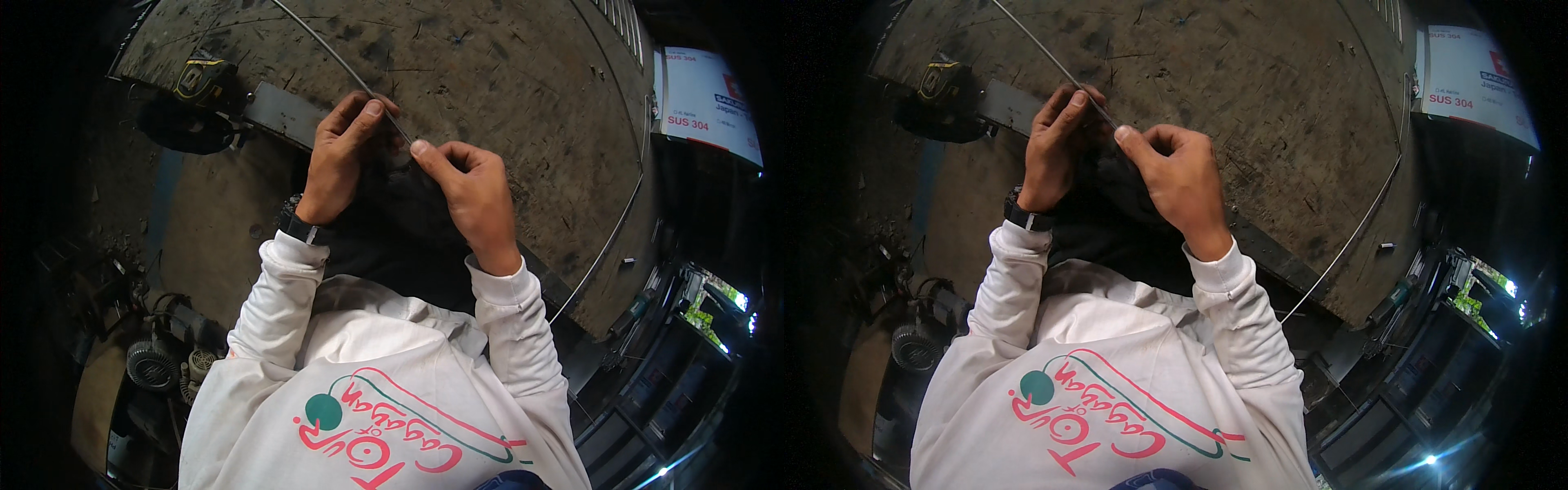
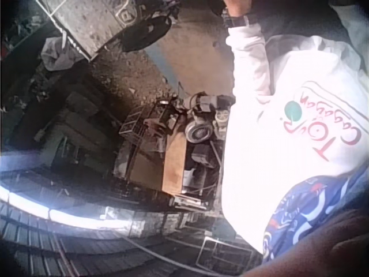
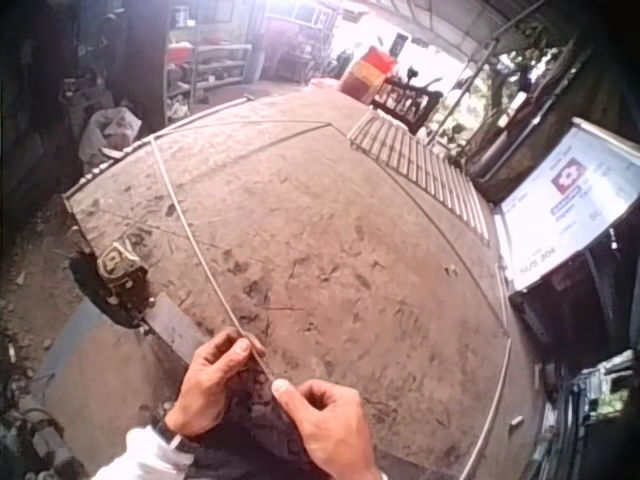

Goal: The person measures a curved metal sheet with a tape measure and marks points along the edge with a marker. They then wipe a thin metal rod with a cloth and place it on the sheet, followed by additional measurements.

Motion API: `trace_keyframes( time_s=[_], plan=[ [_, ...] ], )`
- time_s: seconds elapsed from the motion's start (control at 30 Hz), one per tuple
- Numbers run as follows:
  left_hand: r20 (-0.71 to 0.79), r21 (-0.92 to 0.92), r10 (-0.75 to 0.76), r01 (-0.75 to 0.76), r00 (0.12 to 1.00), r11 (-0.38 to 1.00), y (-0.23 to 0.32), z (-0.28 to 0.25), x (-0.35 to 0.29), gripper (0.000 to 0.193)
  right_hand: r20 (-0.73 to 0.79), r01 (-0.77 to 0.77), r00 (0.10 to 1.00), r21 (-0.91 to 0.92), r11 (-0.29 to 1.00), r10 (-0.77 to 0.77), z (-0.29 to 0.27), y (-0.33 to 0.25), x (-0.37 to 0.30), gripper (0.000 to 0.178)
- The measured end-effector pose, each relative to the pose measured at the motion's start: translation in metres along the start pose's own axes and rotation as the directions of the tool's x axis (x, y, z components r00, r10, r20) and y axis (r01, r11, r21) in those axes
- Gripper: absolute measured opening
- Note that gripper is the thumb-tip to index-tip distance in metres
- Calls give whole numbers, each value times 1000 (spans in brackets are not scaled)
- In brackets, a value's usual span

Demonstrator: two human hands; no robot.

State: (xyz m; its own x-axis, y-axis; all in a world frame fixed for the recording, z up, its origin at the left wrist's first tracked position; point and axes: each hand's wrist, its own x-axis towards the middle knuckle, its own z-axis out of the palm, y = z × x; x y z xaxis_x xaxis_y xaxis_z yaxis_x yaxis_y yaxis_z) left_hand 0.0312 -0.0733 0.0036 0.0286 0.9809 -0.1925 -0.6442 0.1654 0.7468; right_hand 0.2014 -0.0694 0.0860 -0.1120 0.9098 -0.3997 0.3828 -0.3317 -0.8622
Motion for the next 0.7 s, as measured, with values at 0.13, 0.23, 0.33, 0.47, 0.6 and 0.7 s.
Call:
trace_keyframes(
  time_s=[0.13, 0.23, 0.33, 0.47, 0.6, 0.7],
  plan=[
    [37, 112, 55, -59, 998, 992, -2, 0, 1, 28, -31, 128, 991, -79, 989, -130, 9, -3, 13, 35],
    [16, 89, 52, -54, 999, 995, 1, 2, 5, 33, -41, 149, 988, -44, 988, -151, 9, 3, 18, 34],
    [-29, -7, -8, 8, 1000, 1000, 5, 5, 4, 40, -37, 128, 991, 6, 992, -128, 8, 12, 15, 31],
    [-95, -77, -7, 0, 995, 997, 7, 5, 10, 46, -44, 131, 991, 40, 991, -129, 7, 16, 10, 28],
    [-133, -43, 23, -29, 991, 999, 7, 7, 10, 40, -14, 68, 998, 68, 995, -67, 2, 15, 7, 28],
    [-106, -17, 57, -59, 993, 998, 3, 3, 11, 37, -41, 74, 996, 6, 997, -74, 5, 11, 8, 31]
  ],
)
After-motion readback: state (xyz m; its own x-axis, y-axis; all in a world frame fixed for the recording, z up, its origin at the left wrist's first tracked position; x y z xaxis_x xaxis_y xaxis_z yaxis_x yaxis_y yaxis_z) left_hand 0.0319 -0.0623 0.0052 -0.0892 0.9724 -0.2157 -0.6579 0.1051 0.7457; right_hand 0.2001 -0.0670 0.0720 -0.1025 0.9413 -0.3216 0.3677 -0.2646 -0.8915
